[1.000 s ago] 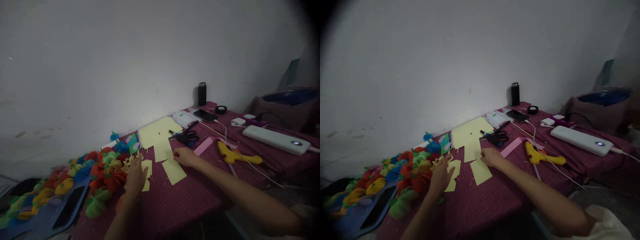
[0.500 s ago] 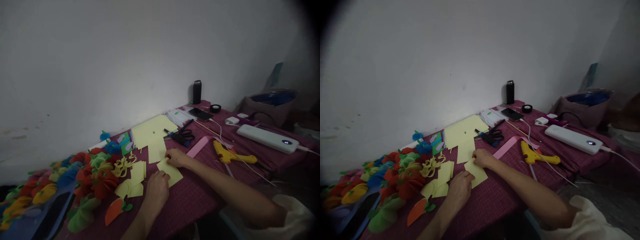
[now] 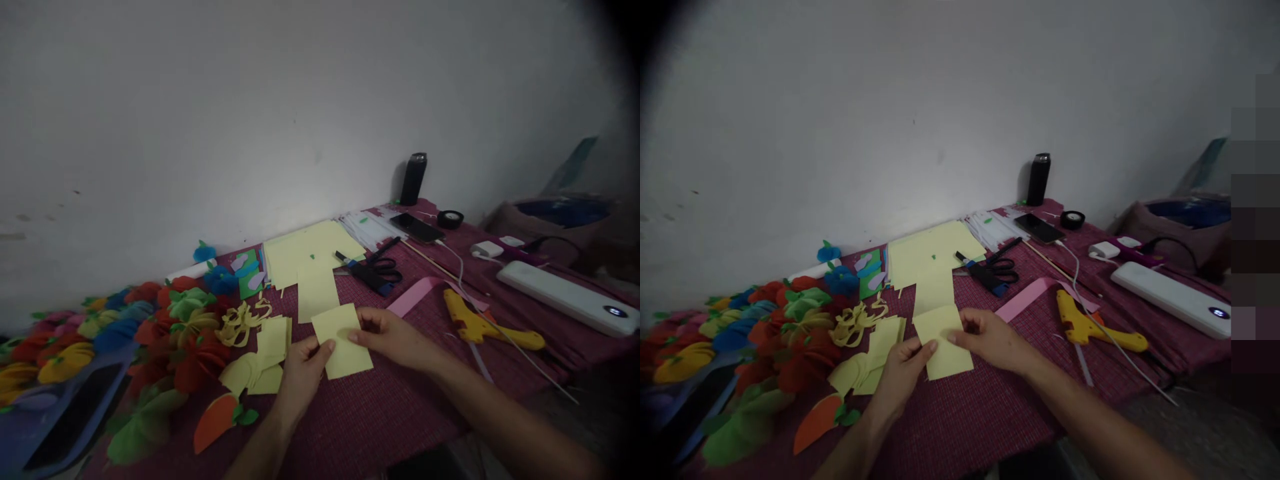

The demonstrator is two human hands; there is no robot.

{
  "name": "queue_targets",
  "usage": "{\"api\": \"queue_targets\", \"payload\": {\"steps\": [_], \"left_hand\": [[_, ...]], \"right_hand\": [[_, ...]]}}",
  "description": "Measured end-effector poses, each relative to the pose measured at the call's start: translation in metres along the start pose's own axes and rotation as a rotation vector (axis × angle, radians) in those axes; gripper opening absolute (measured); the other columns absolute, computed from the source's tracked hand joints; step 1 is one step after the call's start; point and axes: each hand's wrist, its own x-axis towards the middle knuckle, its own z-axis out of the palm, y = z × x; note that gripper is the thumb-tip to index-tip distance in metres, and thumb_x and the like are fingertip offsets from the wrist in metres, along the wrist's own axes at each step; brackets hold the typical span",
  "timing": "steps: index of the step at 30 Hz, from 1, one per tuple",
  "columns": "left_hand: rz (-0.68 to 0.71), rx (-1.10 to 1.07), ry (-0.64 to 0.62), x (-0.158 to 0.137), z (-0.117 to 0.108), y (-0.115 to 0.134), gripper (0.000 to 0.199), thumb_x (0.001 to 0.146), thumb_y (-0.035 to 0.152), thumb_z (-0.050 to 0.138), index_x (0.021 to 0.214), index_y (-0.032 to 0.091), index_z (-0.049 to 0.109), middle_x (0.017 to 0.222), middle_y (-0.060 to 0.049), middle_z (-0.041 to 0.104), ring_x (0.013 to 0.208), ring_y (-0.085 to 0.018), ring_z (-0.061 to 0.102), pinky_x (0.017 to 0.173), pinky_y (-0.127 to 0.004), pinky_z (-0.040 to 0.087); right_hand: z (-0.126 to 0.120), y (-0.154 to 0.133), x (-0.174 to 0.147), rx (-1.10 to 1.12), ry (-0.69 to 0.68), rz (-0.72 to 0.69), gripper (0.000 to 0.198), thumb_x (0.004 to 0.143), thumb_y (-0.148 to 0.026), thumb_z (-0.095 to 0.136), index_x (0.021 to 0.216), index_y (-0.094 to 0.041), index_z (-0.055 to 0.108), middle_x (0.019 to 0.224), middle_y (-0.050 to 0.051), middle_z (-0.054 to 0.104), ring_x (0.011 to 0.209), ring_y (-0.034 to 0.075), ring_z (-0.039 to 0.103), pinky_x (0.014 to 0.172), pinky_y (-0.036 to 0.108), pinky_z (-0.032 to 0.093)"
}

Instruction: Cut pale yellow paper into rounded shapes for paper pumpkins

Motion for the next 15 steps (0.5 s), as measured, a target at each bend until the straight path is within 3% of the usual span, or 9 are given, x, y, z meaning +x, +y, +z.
{"api": "queue_targets", "payload": {"steps": [8, 12, 15], "left_hand": [[-0.074, -0.188, -0.096, -0.007, 0.004, 0.007, 0.031, 0.074, 0.029, 0.057, 0.101, 0.015, 0.062, 0.083, -0.004, 0.067, 0.070, -0.016, 0.059, 0.068, -0.027, 0.044], [-0.099, -0.187, -0.064, -0.006, 0.003, 0.007, 0.025, 0.068, 0.022, 0.062, 0.093, 0.017, 0.066, 0.087, -0.004, 0.068, 0.078, -0.017, 0.059, 0.071, -0.026, 0.043], [-0.126, -0.221, -0.030, -0.006, 0.002, 0.006, 0.021, 0.068, 0.020, 0.062, 0.088, 0.017, 0.068, 0.089, -0.005, 0.068, 0.080, -0.017, 0.059, 0.072, -0.026, 0.042]], "right_hand": [[0.003, 0.008, -0.017, 0.100, -0.014, 0.045, 0.020, 0.079, -0.032, 0.052, 0.084, -0.016, 0.062, 0.069, -0.001, 0.059, 0.061, 0.011, 0.052, 0.056, 0.021, 0.039], [0.002, 0.012, -0.022, 0.091, 0.026, 0.033, 0.019, 0.077, -0.025, 0.053, 0.090, -0.020, 0.065, 0.083, 0.001, 0.065, 0.072, 0.013, 0.055, 0.065, 0.024, 0.041], [0.004, 0.017, -0.023, 0.158, 0.051, 0.066, 0.018, 0.075, -0.019, 0.051, 0.082, -0.021, 0.068, 0.070, -0.001, 0.063, 0.059, 0.010, 0.052, 0.054, 0.021, 0.039]]}}
